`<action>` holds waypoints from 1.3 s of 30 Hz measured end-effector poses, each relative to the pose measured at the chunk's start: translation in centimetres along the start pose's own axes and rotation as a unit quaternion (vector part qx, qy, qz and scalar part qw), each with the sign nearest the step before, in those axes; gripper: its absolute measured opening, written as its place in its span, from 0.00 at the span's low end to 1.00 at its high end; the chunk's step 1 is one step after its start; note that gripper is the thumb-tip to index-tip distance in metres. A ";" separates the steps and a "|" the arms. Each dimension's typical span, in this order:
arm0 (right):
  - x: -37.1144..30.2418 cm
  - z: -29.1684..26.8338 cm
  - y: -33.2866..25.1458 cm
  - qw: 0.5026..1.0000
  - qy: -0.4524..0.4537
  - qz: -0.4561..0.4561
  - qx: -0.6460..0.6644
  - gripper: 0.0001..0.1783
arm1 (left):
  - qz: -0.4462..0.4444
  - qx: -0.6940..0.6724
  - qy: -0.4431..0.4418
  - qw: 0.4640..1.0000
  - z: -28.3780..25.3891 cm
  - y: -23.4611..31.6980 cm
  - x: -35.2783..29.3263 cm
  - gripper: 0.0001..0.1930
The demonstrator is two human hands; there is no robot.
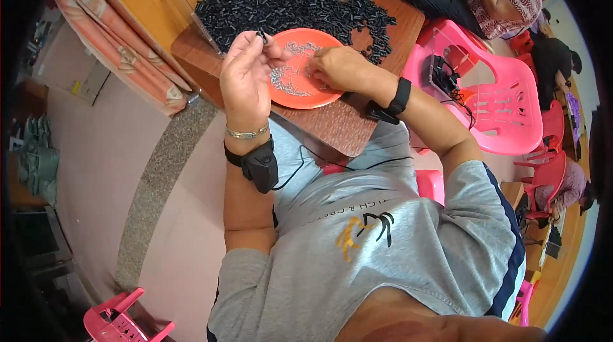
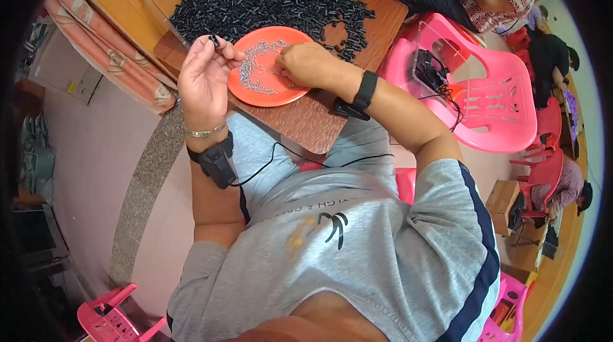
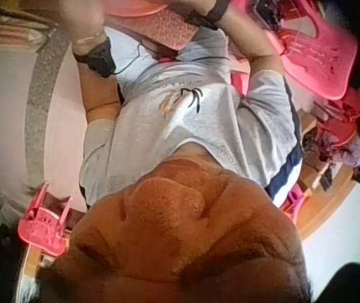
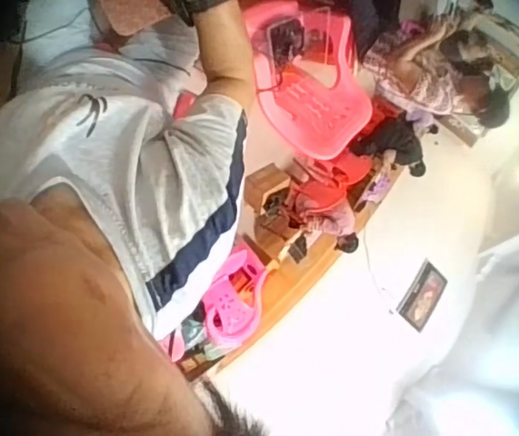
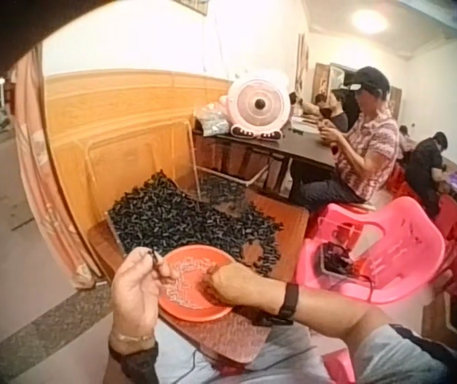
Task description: The person assembles small components by picking up black plastic pieces and inserting metal pins into them by hand.
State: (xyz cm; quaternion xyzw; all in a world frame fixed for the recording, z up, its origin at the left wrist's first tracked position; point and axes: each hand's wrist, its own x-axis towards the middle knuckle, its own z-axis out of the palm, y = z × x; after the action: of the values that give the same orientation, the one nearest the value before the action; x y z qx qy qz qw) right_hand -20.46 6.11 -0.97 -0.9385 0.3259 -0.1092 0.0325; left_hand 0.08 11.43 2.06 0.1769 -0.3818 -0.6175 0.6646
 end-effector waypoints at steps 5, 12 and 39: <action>-0.2 -0.5 -0.1 1.000 -0.021 0.002 -0.012 0.06 | 0.008 0.012 0.022 1.000 0.5 0.6 -0.3 0.08; 0.0 -0.6 0.1 0.997 -0.062 0.045 0.027 0.07 | 0.018 0.012 0.037 0.999 0.2 0.9 -0.3 0.08; 1.8 -2.9 2.0 0.824 0.078 0.186 0.529 0.10 | -0.060 0.140 0.009 0.988 -0.7 -2.6 0.8 0.07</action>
State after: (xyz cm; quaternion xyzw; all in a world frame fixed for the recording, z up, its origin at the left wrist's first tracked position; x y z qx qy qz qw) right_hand -20.94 3.40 1.96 -0.6875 0.3877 -0.3296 0.5181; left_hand -1.28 10.01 0.02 0.2966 -0.4471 -0.5950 0.5984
